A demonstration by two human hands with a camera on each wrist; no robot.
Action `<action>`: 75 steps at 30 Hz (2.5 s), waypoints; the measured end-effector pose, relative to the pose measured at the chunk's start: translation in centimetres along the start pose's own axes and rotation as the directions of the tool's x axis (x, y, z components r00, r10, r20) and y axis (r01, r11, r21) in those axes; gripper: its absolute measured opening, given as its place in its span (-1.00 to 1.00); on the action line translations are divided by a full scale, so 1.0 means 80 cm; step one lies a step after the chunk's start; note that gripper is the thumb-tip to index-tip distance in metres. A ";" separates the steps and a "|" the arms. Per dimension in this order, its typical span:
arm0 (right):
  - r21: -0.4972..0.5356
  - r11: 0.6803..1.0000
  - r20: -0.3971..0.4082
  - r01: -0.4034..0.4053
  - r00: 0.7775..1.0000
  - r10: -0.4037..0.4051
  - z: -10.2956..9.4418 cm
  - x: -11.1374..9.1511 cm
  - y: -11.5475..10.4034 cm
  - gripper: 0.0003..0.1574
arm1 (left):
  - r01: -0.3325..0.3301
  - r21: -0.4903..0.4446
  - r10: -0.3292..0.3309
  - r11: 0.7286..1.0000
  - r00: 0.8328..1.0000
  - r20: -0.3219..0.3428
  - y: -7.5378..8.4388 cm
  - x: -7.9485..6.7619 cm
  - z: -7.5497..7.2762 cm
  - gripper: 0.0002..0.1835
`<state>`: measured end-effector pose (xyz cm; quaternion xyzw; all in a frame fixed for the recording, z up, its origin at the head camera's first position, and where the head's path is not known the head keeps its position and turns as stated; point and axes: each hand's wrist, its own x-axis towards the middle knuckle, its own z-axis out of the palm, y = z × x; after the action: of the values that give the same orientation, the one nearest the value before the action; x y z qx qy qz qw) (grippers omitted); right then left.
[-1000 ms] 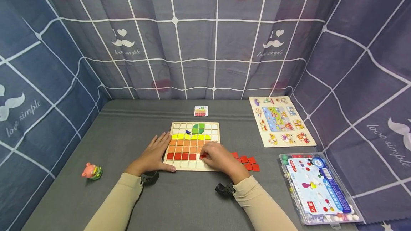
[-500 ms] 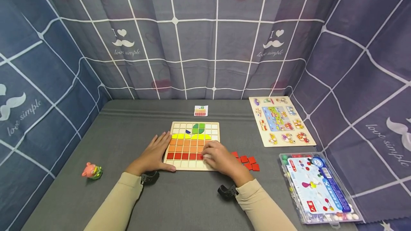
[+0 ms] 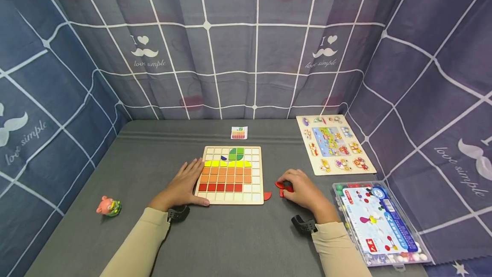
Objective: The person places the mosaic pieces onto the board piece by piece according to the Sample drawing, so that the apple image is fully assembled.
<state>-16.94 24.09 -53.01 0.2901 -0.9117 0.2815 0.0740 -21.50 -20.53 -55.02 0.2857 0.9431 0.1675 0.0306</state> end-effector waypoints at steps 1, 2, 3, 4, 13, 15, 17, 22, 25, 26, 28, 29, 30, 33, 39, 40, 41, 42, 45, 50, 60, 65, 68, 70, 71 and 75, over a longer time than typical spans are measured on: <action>0.007 1.000 0.005 -0.007 1.000 0.007 -0.002 -0.003 0.002 -0.62 | 0.000 0.001 0.000 1.000 1.000 0.002 0.000 0.000 0.000 0.65; 0.015 1.000 0.009 -0.014 1.000 0.013 -0.004 -0.006 0.003 -0.60 | 0.000 0.002 0.000 1.000 1.000 0.003 0.001 0.000 -0.001 0.65; 0.024 1.000 0.016 -0.020 1.000 0.019 -0.006 -0.008 0.004 -0.59 | 0.000 0.003 0.000 1.000 1.000 0.004 0.001 0.000 -0.001 0.65; 0.029 0.999 0.022 -0.026 0.999 0.026 -0.007 -0.010 0.005 -0.58 | -0.001 0.003 0.001 1.000 1.000 0.006 0.001 0.000 -0.001 0.65; -0.007 0.996 0.067 -0.089 0.994 0.090 -0.018 -0.016 0.010 -0.56 | 0.008 0.019 -0.009 1.000 1.000 0.018 0.001 0.000 0.000 0.66; -0.008 0.996 0.071 -0.093 0.993 0.093 -0.020 -0.016 0.010 -0.56 | 0.005 0.019 -0.006 1.000 1.000 0.015 0.001 0.000 0.001 0.66; -0.010 0.996 0.070 -0.088 0.994 0.089 -0.020 -0.017 0.011 -0.59 | 0.003 0.015 -0.003 1.000 1.000 0.011 0.000 0.000 0.001 0.66; -0.027 0.998 0.036 -0.054 0.998 0.055 -0.016 -0.018 0.015 -0.69 | 0.009 0.006 -0.009 1.000 1.000 0.012 0.001 0.000 0.003 0.66; -0.045 0.998 -0.010 -0.036 0.999 0.035 -0.013 -0.017 0.014 -0.72 | 0.014 0.005 -0.014 1.000 1.000 0.019 0.001 0.000 0.004 0.66; -0.051 0.998 -0.031 -0.028 0.999 0.027 -0.011 -0.016 0.014 -0.72 | 0.014 0.002 -0.014 1.000 1.000 0.019 0.002 0.000 0.004 0.66; -0.055 0.998 -0.071 -0.014 0.997 0.010 -0.008 -0.013 0.010 -0.72 | 0.015 0.003 -0.016 1.000 1.000 0.018 0.002 0.000 0.004 0.66; -0.058 0.998 -0.088 -0.002 0.996 -0.003 -0.005 -0.011 0.007 -0.72 | 0.013 0.003 -0.013 1.000 1.000 0.013 0.001 0.000 0.004 0.66; -0.056 0.998 -0.098 0.012 0.995 -0.018 -0.002 -0.008 0.004 -0.72 | 0.012 0.004 -0.012 1.000 1.000 0.009 0.001 0.000 0.004 0.65; -0.049 0.996 -0.104 0.071 0.992 -0.075 0.009 0.005 -0.009 -0.74 | 0.010 0.009 -0.010 1.000 1.000 0.001 0.001 0.000 0.003 0.65; -0.003 0.980 -0.066 0.200 0.978 -0.200 0.038 0.036 -0.040 -0.77 | 0.016 0.018 -0.016 1.000 1.000 0.004 0.001 0.000 0.004 0.66; -0.002 0.976 -0.062 0.218 0.974 -0.218 0.042 0.040 -0.044 -0.77 | 0.019 0.019 -0.019 1.000 1.000 0.008 0.001 0.000 0.004 0.66; 0.000 0.972 -0.056 0.236 0.970 -0.235 0.047 0.044 -0.047 -0.78 | 0.022 0.018 -0.022 1.000 1.000 0.012 0.001 0.000 0.005 0.66; 0.002 0.968 -0.052 0.250 0.967 -0.250 0.051 0.048 -0.051 -0.79 | 0.026 0.017 -0.026 1.000 1.000 0.017 0.001 0.000 0.005 0.67; 0.012 0.960 -0.042 0.280 0.959 -0.279 0.062 0.057 -0.059 -0.81 | 0.033 0.011 -0.033 0.999 0.999 0.027 0.002 0.001 0.005 0.67; 0.026 0.946 -0.052 0.323 0.946 -0.321 0.073 0.066 -0.066 -0.80 | 0.027 0.000 -0.027 1.000 0.999 0.017 0.001 0.001 0.006 0.66; 0.036 0.951 -0.035 0.306 0.952 -0.305 0.071 0.069 -0.066 -0.86 | 0.038 0.016 -0.038 0.999 0.999 0.016 0.001 0.000 0.004 0.67; 0.012 0.976 -0.098 0.218 0.971 -0.216 0.042 0.055 -0.044 -0.74 | 0.047 0.008 -0.047 0.999 0.999 0.017 0.002 0.000 0.004 0.67; -0.007 0.988 -0.107 0.155 0.982 -0.155 0.021 0.041 -0.024 -0.68 | 0.046 0.015 -0.046 0.999 0.999 0.018 0.002 0.001 0.004 0.67; -0.006 0.994 -0.087 0.110 0.990 -0.110 0.010 0.030 -0.012 -0.64 | 0.044 0.016 -0.044 0.999 0.999 0.015 0.002 0.000 0.004 0.67; -0.002 0.996 -0.070 0.091 0.993 -0.091 0.006 0.025 -0.006 -0.63 | 0.043 0.014 -0.044 0.999 0.999 0.016 0.002 0.000 0.004 0.67; 0.010 0.999 0.010 0.042 0.999 -0.042 -0.004 0.008 0.010 -0.62 | 0.048 0.014 -0.048 0.999 0.999 0.023 0.003 0.000 0.002 0.67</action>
<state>-17.89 24.47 -52.94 0.3108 -0.9043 0.2831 0.0738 -21.36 -20.31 -55.13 0.2651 0.9504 0.1570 0.0436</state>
